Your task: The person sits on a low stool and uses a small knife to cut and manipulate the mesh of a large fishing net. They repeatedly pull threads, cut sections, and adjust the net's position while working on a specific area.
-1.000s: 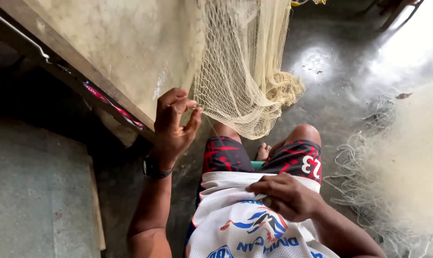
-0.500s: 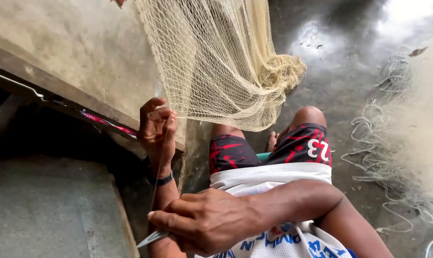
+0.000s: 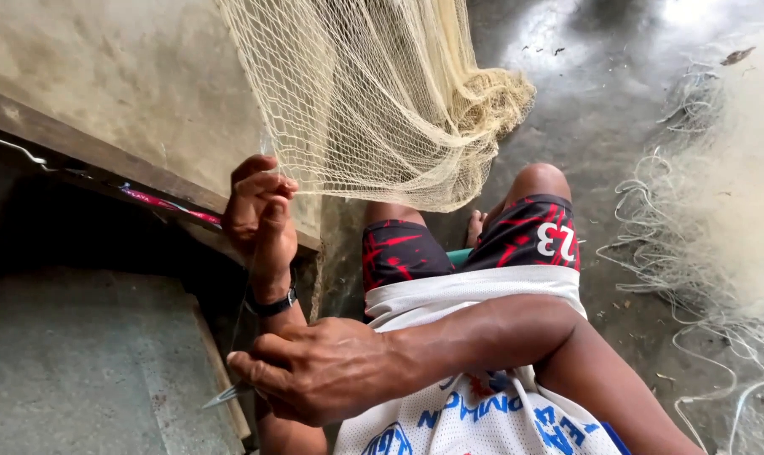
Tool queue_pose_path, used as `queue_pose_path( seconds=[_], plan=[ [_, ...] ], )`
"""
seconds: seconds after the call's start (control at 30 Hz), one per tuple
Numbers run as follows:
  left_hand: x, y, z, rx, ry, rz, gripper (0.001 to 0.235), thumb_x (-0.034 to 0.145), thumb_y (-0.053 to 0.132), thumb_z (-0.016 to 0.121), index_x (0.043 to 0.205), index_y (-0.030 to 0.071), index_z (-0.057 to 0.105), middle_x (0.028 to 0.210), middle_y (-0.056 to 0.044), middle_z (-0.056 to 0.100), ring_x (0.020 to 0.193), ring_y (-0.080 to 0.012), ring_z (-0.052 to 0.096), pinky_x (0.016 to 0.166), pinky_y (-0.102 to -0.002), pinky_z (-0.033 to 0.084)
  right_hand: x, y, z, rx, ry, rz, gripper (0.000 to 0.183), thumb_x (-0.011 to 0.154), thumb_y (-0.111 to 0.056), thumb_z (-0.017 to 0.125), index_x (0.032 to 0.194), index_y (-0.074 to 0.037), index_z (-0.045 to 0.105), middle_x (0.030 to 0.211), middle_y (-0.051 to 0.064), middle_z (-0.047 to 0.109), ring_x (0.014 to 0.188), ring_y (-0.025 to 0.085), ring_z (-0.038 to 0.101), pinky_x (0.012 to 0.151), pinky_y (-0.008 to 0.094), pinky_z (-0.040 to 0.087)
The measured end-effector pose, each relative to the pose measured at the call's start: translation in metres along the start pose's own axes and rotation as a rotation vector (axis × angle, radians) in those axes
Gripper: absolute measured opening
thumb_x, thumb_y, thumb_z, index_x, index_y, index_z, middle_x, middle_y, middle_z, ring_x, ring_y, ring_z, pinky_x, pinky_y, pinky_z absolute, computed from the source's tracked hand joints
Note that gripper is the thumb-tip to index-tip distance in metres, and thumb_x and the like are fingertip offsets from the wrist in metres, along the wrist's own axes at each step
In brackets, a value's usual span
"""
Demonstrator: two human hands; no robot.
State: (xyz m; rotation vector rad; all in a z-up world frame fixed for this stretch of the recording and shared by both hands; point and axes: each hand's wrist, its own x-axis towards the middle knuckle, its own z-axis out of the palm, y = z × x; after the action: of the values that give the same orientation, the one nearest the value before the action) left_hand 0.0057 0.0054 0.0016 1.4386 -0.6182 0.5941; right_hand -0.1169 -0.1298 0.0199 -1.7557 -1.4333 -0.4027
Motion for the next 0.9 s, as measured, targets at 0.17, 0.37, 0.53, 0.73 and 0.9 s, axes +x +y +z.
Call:
queue_pose_path(
  seconds=[0.17, 0.37, 0.53, 0.73, 0.9],
  plan=[
    [0.007, -0.001, -0.004, 0.027, 0.035, 0.060, 0.025, 0.105, 0.029, 0.063, 0.112, 0.005, 0.060, 0.128, -0.014, 0.057, 0.088, -0.0136, 0.060, 0.085, -0.028, 0.056, -0.001, 0.004, 0.001, 0.002, 0.032, -0.006, 0.054, 0.101, -0.029, 0.059, 0.142, 0.005, 0.051, 0.107, 0.012, 0.059, 0.081, 0.029, 0.063, 0.052, 0.039, 0.046],
    [0.011, 0.004, -0.007, 0.128, 0.097, 0.114, 0.015, 0.105, 0.021, 0.059, 0.103, 0.007, 0.056, 0.117, -0.014, 0.056, 0.084, -0.0183, 0.059, 0.078, -0.028, 0.050, -0.002, 0.001, -0.005, 0.021, 0.074, -0.033, 0.051, 0.100, -0.023, 0.062, 0.141, 0.006, 0.051, 0.109, 0.014, 0.060, 0.088, 0.031, 0.063, 0.068, 0.039, 0.051],
    [0.012, 0.003, -0.007, 0.062, 0.103, 0.114, 0.012, 0.106, 0.019, 0.058, 0.103, 0.007, 0.057, 0.115, -0.013, 0.057, 0.084, -0.0146, 0.058, 0.077, -0.025, 0.050, -0.008, 0.004, -0.015, 0.087, 0.054, -0.030, 0.048, 0.104, -0.021, 0.057, 0.144, 0.004, 0.047, 0.116, 0.016, 0.058, 0.091, 0.033, 0.064, 0.071, 0.041, 0.051],
    [0.008, -0.009, -0.012, -0.075, 0.144, 0.065, 0.010, 0.107, 0.016, 0.059, 0.109, 0.007, 0.055, 0.120, -0.015, 0.058, 0.085, -0.0164, 0.063, 0.075, -0.023, 0.053, -0.028, 0.048, -0.050, 0.131, 0.212, 0.072, 0.037, 0.107, -0.007, 0.052, 0.144, -0.004, 0.053, 0.126, 0.020, 0.059, 0.106, 0.037, 0.069, 0.085, 0.042, 0.059],
    [0.010, -0.019, -0.008, -0.083, 0.138, 0.098, 0.010, 0.107, 0.011, 0.057, 0.110, 0.003, 0.051, 0.120, -0.018, 0.057, 0.087, -0.0209, 0.067, 0.071, -0.024, 0.053, -0.032, 0.103, -0.082, -0.010, 0.419, 0.257, 0.044, 0.096, -0.001, 0.067, 0.137, -0.018, 0.068, 0.107, 0.016, 0.068, 0.094, 0.040, 0.071, 0.079, 0.049, 0.060]
  ],
)
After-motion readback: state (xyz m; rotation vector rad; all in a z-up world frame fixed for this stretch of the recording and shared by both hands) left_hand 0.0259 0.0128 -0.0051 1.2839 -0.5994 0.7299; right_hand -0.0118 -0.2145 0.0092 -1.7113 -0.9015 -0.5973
